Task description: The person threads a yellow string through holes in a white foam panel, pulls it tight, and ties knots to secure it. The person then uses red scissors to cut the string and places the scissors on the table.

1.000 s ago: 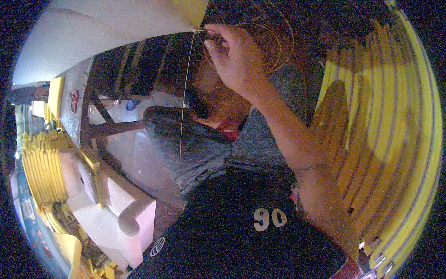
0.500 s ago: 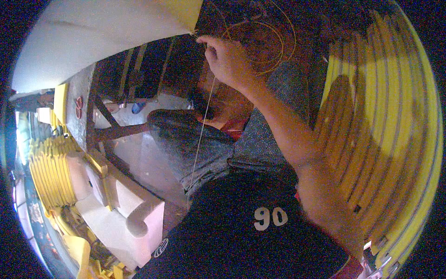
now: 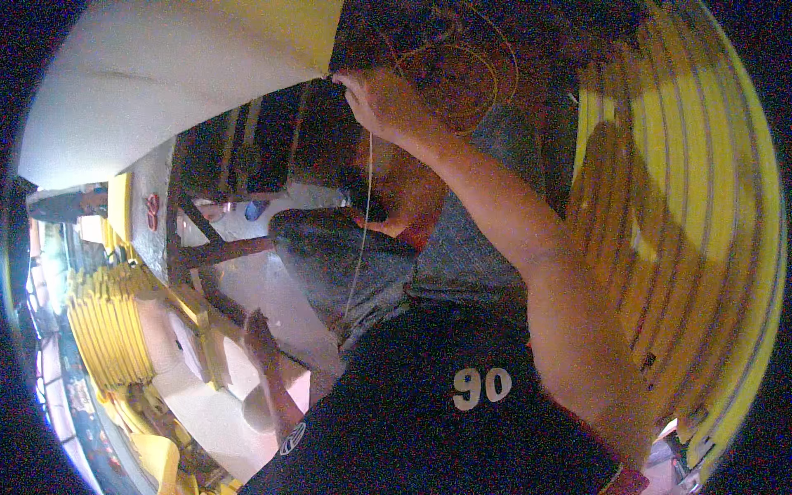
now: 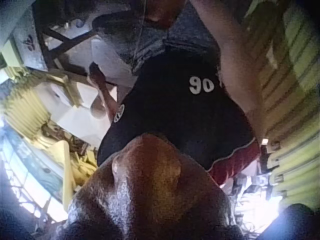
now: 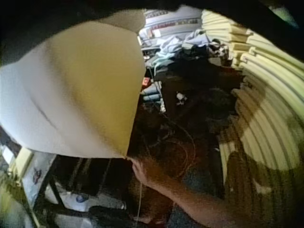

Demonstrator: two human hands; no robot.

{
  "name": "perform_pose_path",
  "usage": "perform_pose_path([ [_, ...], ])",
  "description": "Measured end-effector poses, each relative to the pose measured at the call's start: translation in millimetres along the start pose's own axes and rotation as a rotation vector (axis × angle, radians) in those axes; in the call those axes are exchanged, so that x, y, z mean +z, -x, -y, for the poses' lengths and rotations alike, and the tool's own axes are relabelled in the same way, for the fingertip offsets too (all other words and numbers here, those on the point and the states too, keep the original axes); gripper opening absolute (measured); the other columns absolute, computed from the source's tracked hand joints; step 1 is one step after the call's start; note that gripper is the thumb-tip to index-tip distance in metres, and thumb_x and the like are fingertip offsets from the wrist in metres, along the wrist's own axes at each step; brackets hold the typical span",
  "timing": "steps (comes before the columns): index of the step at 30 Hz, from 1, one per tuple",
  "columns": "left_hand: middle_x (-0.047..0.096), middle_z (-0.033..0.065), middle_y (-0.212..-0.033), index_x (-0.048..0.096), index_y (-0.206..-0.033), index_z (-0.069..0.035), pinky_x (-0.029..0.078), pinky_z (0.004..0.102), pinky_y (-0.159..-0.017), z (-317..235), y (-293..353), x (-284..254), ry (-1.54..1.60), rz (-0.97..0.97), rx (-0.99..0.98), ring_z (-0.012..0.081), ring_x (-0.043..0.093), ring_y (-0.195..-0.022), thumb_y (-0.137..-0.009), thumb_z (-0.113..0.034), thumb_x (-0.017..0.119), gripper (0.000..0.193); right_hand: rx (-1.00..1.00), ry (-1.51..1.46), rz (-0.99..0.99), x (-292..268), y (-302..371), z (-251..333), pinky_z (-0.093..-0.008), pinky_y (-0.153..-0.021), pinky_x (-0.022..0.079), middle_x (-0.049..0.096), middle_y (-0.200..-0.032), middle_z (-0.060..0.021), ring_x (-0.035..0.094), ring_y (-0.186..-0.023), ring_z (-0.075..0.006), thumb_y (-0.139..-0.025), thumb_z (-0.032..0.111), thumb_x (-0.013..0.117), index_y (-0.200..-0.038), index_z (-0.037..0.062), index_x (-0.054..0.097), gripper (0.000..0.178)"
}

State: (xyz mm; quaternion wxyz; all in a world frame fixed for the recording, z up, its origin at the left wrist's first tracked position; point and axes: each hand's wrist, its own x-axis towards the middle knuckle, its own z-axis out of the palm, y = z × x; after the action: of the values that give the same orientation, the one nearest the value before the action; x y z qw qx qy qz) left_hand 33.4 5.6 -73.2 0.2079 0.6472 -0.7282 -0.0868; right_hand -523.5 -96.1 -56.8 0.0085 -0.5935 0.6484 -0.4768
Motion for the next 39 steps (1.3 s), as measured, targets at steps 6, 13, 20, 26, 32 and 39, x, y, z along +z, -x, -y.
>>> perform_pose_path([
  [6,0.070,0.0142,-0.090,0.070,-0.106,-0.004,0.054,0.0404,-0.073,-226.6,-80.2,-48.2,-0.247,0.045,0.539,0.0306,0.068,-0.081,-0.088,-0.001,0.060,0.021,0.139,-0.089,-0.220,-56.1,34.0,49.0,-0.0416,-0.074,0.056,0.065,-0.112,-0.0161,0.069,-0.078,-0.0308,-0.092,0.024,0.066,-0.125,0.0099,0.063,0.036],
  [13,0.070,0.0138,-0.090,0.070,-0.101,-0.003,0.054,0.0379,-0.072,-340.8,-111.5,-17.8,-0.003,0.076,0.777,0.0307,0.068,-0.081,-0.084,0.000,0.066,0.018,-0.151,-0.574,0.094,-90.9,63.2,128.1,-0.0368,-0.079,0.055,0.069,-0.108,-0.0126,0.069,-0.092,-0.0294,-0.083,0.023,0.078,-0.119,0.0069,0.066,0.041],
  [20,0.072,0.0122,-0.089,0.071,-0.100,-0.003,0.053,0.0337,-0.073,-385.9,-118.6,38.7,0.231,0.168,0.589,0.0228,0.069,-0.079,-0.088,-0.006,0.066,0.014,0.050,-0.624,-0.105,-81.3,65.6,84.8,-0.0333,-0.079,0.055,0.070,-0.099,-0.0123,0.069,-0.090,-0.0271,-0.085,0.009,0.073,-0.110,0.0046,0.069,0.025],
  [26,0.063,0.0142,-0.114,0.059,-0.112,0.000,0.055,0.0329,-0.072,-408.9,-154.7,115.6,0.970,0.255,0.124,0.0221,0.066,-0.097,-0.098,-0.023,0.063,0.028,0.279,-0.652,-0.297,-71.7,38.1,44.0,-0.0304,-0.073,0.054,0.071,-0.095,-0.0096,0.070,-0.085,-0.0189,-0.093,0.012,0.067,-0.106,0.0045,0.068,0.016],
  [32,0.068,0.0118,-0.097,0.059,-0.106,0.001,0.057,0.0329,-0.066,-427.3,-173.1,137.5,1.238,0.391,-0.123,0.0184,0.068,-0.081,-0.098,-0.029,0.062,0.031,0.313,-0.583,-0.251,-65.8,-10.6,20.2,-0.0242,-0.063,0.050,0.072,-0.091,-0.0052,0.065,-0.074,-0.0074,-0.095,0.020,0.067,-0.107,0.0034,0.068,0.020],
  [39,0.070,0.0107,-0.076,0.068,-0.088,0.003,0.051,0.0330,-0.059,-420.2,-173.9,143.8,0.591,-0.043,0.278,0.0169,0.065,-0.064,-0.098,-0.025,0.061,0.030,0.351,-0.662,-0.245,-48.9,-5.7,16.5,-0.0259,-0.070,0.053,0.074,-0.094,-0.0074,0.068,-0.081,-0.0113,-0.097,0.023,0.064,-0.109,0.0024,0.068,0.024],
])
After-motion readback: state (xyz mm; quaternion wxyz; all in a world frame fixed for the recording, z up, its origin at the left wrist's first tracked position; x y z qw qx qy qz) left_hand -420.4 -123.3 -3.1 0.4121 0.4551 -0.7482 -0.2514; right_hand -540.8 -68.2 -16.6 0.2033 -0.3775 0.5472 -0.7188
